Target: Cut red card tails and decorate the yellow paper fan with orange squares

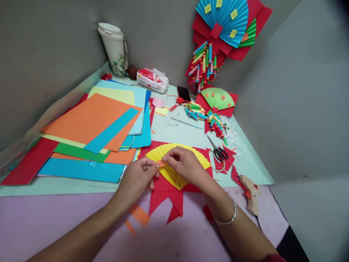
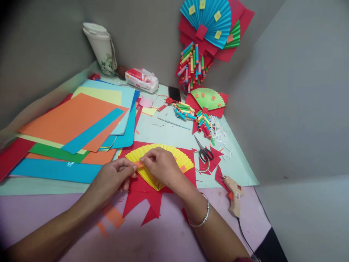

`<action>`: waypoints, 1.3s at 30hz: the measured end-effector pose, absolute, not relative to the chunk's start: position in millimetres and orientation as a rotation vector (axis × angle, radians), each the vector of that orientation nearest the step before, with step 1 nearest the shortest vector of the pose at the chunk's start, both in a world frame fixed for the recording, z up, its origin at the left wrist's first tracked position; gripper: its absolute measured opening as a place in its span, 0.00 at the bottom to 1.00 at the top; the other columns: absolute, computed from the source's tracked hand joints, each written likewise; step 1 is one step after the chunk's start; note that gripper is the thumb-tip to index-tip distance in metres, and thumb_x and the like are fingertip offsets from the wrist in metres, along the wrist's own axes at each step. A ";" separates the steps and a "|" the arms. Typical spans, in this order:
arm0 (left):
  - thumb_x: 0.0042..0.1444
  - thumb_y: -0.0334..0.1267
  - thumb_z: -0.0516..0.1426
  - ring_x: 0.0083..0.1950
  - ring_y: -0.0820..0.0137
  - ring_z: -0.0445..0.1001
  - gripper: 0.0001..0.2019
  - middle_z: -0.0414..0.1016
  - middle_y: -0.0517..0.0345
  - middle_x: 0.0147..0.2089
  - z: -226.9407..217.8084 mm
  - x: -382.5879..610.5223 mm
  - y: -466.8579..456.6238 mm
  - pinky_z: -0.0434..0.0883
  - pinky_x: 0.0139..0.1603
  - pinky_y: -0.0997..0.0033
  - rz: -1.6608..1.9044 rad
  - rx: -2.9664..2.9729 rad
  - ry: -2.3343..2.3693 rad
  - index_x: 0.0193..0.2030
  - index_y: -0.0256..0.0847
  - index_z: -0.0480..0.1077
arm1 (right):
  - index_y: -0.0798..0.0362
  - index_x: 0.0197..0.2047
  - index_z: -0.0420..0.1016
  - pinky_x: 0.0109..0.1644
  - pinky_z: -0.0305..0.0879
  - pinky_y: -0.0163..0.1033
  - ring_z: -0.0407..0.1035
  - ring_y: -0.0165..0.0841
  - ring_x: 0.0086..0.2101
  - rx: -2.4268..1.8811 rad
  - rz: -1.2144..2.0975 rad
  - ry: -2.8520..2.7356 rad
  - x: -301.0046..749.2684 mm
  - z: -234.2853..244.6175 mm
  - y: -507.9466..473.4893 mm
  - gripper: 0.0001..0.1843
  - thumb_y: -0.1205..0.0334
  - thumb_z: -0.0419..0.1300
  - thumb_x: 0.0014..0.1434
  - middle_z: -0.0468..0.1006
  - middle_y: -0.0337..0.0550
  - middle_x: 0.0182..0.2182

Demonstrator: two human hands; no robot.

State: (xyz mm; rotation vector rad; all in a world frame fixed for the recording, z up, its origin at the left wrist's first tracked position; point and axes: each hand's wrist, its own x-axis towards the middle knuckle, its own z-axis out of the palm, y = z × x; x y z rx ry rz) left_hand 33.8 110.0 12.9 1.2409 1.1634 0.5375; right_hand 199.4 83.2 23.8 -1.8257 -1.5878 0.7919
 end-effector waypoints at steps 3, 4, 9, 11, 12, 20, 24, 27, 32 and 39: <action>0.53 0.45 0.58 0.16 0.73 0.61 0.12 0.65 0.65 0.12 10.8 32.6 109.9 0.56 0.20 0.74 0.536 1.250 1.163 0.25 0.41 0.68 | 0.52 0.28 0.76 0.34 0.61 0.35 0.69 0.30 0.30 -1.824 0.800 -1.573 198.3 25.3 83.1 0.10 0.61 0.60 0.61 0.77 0.38 0.29; 0.53 0.45 0.58 0.16 0.73 0.61 0.12 0.65 0.65 0.12 9.9 32.1 109.8 0.56 0.20 0.74 0.534 1.255 1.164 0.25 0.41 0.68 | 0.52 0.29 0.77 0.34 0.61 0.35 0.69 0.30 0.30 -1.827 0.800 -1.562 198.0 25.9 82.9 0.10 0.61 0.60 0.61 0.77 0.38 0.29; 0.53 0.45 0.59 0.16 0.73 0.61 0.11 0.66 0.64 0.12 7.3 31.0 109.2 0.56 0.21 0.74 0.531 1.259 1.157 0.25 0.41 0.68 | 0.52 0.31 0.77 0.34 0.61 0.35 0.69 0.30 0.30 -1.828 0.826 -1.523 197.0 26.3 82.2 0.08 0.60 0.61 0.60 0.77 0.38 0.30; 0.53 0.44 0.59 0.16 0.73 0.61 0.11 0.66 0.65 0.12 8.2 31.5 109.0 0.57 0.21 0.74 0.534 1.248 1.149 0.25 0.41 0.68 | 0.52 0.30 0.77 0.35 0.61 0.35 0.69 0.30 0.31 -1.829 0.839 -1.518 196.5 24.5 82.6 0.08 0.60 0.61 0.59 0.78 0.39 0.30; 0.53 0.43 0.59 0.16 0.73 0.61 0.10 0.65 0.65 0.12 8.9 31.7 108.9 0.57 0.21 0.74 0.535 1.243 1.146 0.25 0.42 0.67 | 0.52 0.30 0.77 0.35 0.62 0.35 0.69 0.30 0.31 -1.829 0.844 -1.515 196.4 23.2 83.0 0.08 0.60 0.61 0.59 0.78 0.39 0.31; 0.54 0.42 0.57 0.16 0.73 0.63 0.09 0.66 0.66 0.13 6.3 32.4 109.8 0.58 0.21 0.73 0.499 1.277 1.156 0.27 0.42 0.68 | 0.53 0.30 0.74 0.36 0.59 0.36 0.69 0.31 0.32 -1.846 0.774 -1.651 196.9 16.1 86.0 0.10 0.62 0.57 0.62 0.77 0.40 0.31; 0.55 0.44 0.56 0.17 0.72 0.65 0.09 0.68 0.67 0.15 5.0 32.1 109.4 0.60 0.22 0.72 0.409 1.336 1.160 0.30 0.42 0.67 | 0.53 0.31 0.74 0.35 0.57 0.36 0.68 0.31 0.32 -1.861 0.767 -1.696 199.9 19.2 87.8 0.10 0.62 0.56 0.63 0.77 0.41 0.31; 0.55 0.46 0.56 0.18 0.70 0.68 0.09 0.68 0.67 0.18 7.0 30.8 107.8 0.60 0.23 0.71 0.312 1.445 1.186 0.30 0.43 0.65 | 0.53 0.31 0.74 0.35 0.57 0.35 0.67 0.31 0.32 -1.844 0.849 -1.698 206.1 22.9 90.8 0.10 0.61 0.56 0.63 0.76 0.39 0.30; 0.56 0.45 0.54 0.29 0.66 0.73 0.10 0.74 0.61 0.27 9.6 26.7 107.4 0.63 0.29 0.67 0.304 1.782 1.268 0.28 0.45 0.63 | 0.53 0.32 0.74 0.32 0.56 0.35 0.65 0.29 0.28 -1.831 1.005 -1.696 216.4 28.5 97.8 0.12 0.57 0.56 0.63 0.73 0.36 0.27; 0.58 0.41 0.53 0.34 0.64 0.71 0.06 0.75 0.58 0.33 7.0 22.6 111.9 0.61 0.33 0.66 0.293 2.044 1.310 0.31 0.46 0.61 | 0.53 0.33 0.75 0.30 0.54 0.35 0.63 0.29 0.26 -1.864 0.997 -1.745 207.2 31.1 102.5 0.12 0.57 0.56 0.63 0.72 0.35 0.25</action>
